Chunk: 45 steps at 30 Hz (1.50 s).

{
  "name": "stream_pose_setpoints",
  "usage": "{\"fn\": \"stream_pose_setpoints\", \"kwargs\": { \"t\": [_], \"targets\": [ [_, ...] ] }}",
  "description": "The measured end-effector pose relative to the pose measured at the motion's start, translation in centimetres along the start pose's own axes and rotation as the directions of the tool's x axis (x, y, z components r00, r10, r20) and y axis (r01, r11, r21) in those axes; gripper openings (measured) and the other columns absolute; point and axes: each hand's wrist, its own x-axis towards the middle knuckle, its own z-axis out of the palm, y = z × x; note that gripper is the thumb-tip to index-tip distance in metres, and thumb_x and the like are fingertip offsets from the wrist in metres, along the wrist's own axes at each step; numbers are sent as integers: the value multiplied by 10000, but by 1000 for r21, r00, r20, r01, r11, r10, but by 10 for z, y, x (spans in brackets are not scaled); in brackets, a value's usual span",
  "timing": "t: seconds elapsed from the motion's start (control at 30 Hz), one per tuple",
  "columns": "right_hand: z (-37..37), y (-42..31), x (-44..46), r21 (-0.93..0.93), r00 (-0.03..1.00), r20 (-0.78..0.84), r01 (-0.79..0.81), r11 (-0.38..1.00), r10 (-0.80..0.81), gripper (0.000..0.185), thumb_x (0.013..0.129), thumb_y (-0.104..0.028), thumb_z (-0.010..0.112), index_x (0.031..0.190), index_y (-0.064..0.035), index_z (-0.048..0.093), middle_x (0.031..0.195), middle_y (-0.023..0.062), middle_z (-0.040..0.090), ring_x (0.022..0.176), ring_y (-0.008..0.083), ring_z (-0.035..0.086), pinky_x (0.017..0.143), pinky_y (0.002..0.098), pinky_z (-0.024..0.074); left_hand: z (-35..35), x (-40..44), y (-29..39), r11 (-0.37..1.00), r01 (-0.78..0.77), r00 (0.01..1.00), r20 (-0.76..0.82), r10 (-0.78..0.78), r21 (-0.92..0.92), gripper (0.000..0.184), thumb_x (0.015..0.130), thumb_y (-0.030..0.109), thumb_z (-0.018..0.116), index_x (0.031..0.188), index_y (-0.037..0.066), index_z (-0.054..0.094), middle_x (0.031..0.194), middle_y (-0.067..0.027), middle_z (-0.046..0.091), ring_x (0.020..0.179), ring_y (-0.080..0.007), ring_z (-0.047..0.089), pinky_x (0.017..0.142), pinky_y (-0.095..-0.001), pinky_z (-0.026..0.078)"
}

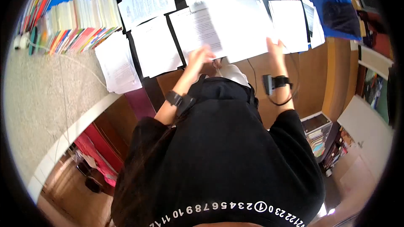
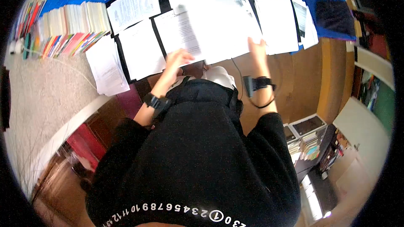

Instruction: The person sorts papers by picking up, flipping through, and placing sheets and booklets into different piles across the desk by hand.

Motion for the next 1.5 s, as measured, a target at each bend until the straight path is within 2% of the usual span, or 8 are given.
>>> {"fn": "stream_pose_setpoints", "kwargs": {
  "t": [0.1, 0.2, 0.37, 0.57, 0.7, 0.87, 1.1, 1.5],
  "targets": [
    [-104, 84, 97, 160, 987, -162, 27, 987, -1, 317, 803, -181, 674, 1060, -26, 574, 844, 16, 601, 692, 83, 541, 545, 208, 410, 21, 4, -15, 973, 162, 974, 129, -184, 164, 276, 962, 254, 442, 963, 11, 573, 941, -111, 642, 896, -182, 634, 781, -286, 494],
    [-192, 93, 93, 241, 962, -267, 20, 970, 47, 209, 820, -190, 656, 966, -50, 606, 846, -3, 616, 686, 87, 557, 513, 218, 407, 8, 3, -27, 989, 148, 980, 131, -150, 24, 305, 967, 278, 429, 986, 10, 574, 966, -116, 635, 906, -190, 632, 796, -296, 490],
    [-280, 53, 46, 305, 959, -283, 91, 948, -1, 164, 848, -138, 624, 967, -27, 610, 860, 30, 629, 685, 96, 569, 533, 219, 414, -54, -11, -66, 994, 94, 960, -262, -103, -48, 280, 947, 246, 475, 1101, 24, 547, 911, -87, 629, 852, -157, 613, 745, -274, 480],
    [-200, 95, 56, 525, 1000, 21, 2, 851, -15, 247, 858, -178, 616, 1035, -7, 596, 957, 28, 605, 852, 122, 554, 700, 271, 442, -94, -46, -77, 978, 206, 912, -359, -201, -24, 284, 946, 286, 485, 974, 15, 563, 889, -101, 636, 808, -174, 634, 718, -272, 492],
    [-140, 85, 55, 457, 994, -20, -87, 885, 108, 272, 806, -188, 654, 1033, -48, 604, 953, 20, 602, 813, 106, 550, 639, 256, 421, -115, -64, -104, 948, 294, 898, -376, -230, 122, 292, 936, 288, 507, 963, 4, 570, 874, -104, 647, 790, -173, 641, 706, -274, 497],
    [-131, 12, 23, 288, 987, -34, 162, 944, -159, 184, 834, -244, 631, 867, -64, 619, 732, -19, 592, 589, 41, 521, 465, 170, 340, -135, -86, -129, 943, 258, 891, -430, -148, 209, 275, 919, 257, 530, 951, -11, 585, 873, -108, 656, 792, -167, 641, 696, -273, 499],
    [-83, 50, 95, 13, 995, 67, -74, 997, 73, 420, 770, -258, 674, 1040, 19, 511, 883, 57, 561, 667, 105, 466, 540, 243, 385, -158, -114, -159, 860, 464, 807, -502, -311, 213, 263, 897, 250, 539, 948, -1, 600, 872, -98, 666, 792, -157, 639, 665, -266, 489],
    [-27, 87, 144, 130, 981, -22, -189, 973, 194, 335, 806, -232, 626, 1054, -15, 564, 975, 84, 619, 822, 172, 565, 661, 304, 436, -178, -156, -190, 853, 514, 719, -585, -375, 85, 261, 873, 245, 545, 914, -7, 602, 805, -105, 670, 721, -177, 648, 656, -293, 505]
  ]
}}
